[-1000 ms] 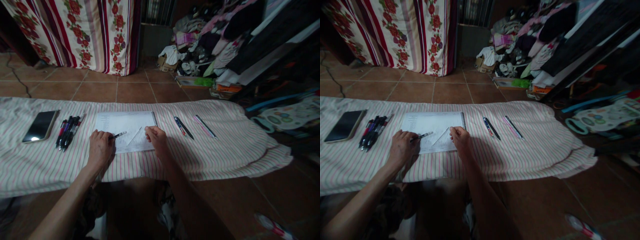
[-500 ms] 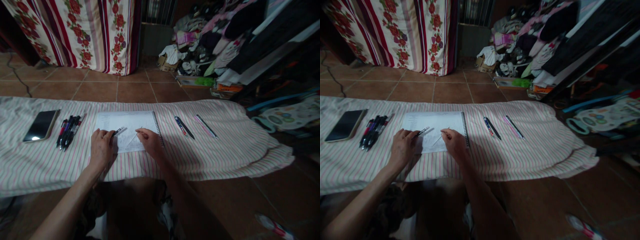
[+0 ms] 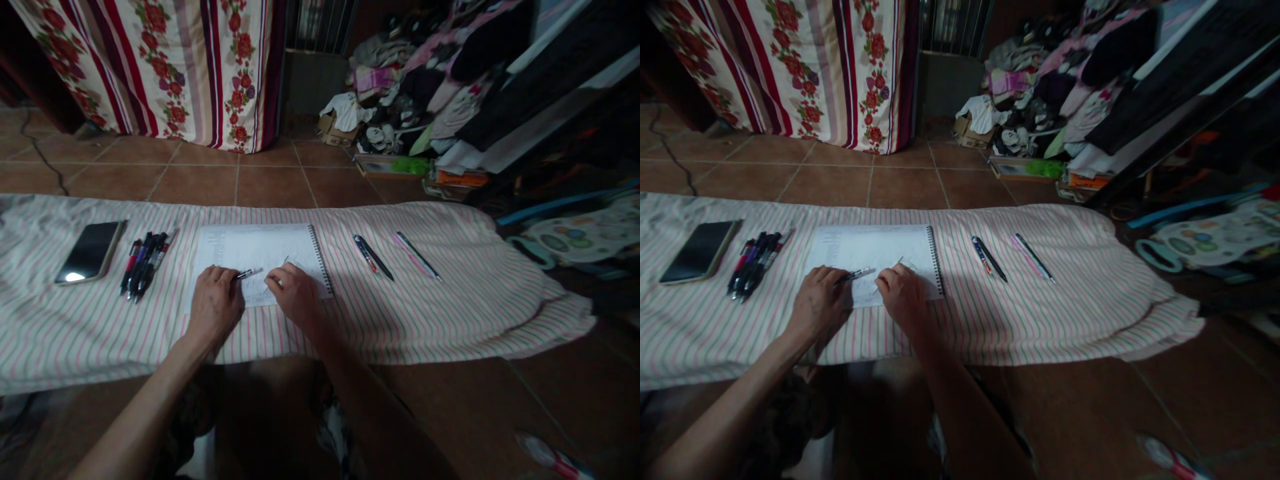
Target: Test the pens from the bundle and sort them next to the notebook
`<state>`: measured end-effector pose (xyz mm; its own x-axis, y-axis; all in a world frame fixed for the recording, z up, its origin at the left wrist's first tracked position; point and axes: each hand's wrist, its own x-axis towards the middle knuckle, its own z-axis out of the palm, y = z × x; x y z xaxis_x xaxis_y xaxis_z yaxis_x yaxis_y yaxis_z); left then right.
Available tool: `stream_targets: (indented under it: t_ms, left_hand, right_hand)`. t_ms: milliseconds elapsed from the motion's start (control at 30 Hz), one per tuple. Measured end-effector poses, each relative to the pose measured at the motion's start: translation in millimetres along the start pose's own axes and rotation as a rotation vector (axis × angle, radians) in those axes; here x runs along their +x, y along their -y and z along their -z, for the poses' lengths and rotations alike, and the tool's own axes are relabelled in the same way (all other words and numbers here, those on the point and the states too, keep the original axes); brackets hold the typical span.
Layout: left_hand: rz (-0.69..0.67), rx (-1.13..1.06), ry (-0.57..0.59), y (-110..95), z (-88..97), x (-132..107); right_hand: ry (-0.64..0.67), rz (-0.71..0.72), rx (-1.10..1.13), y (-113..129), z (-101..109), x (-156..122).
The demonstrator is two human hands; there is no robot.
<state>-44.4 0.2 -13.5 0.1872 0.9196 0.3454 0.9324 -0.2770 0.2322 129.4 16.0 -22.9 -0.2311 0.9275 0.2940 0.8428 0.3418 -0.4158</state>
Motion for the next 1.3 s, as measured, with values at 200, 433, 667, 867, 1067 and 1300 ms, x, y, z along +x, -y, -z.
stream_targets:
  t_ms: [200, 433, 667, 867, 1067, 1300]
  left_hand:
    - [0.002, -0.032, -0.018, -3, -0.9, 0]
    - [0.092, -0.079, -0.034, -11, 0.8, -1]
    - [0.301, -0.206, 0.021, -19, -0.4, 7]
    - [0.317, -0.236, 0.066, -25, -3.9, 14]
    - [0.298, -0.179, 0.206, -40, -4.5, 15]
    - [0.264, -0.038, 0.302, -53, -1.5, 15]
  right_hand:
    - [0.026, 0.033, 0.035, 3, 1, -1]
    - [0.049, 0.044, 0.074, 8, 3, -4]
    - [0.069, -0.014, 0.106, 12, 5, -4]
    - [0.038, -0.083, 0.218, 7, 1, -1]
    - [0.017, -0.163, 0.263, 2, 1, 1]
    - [0.031, -0.247, 0.384, -2, 5, 3]
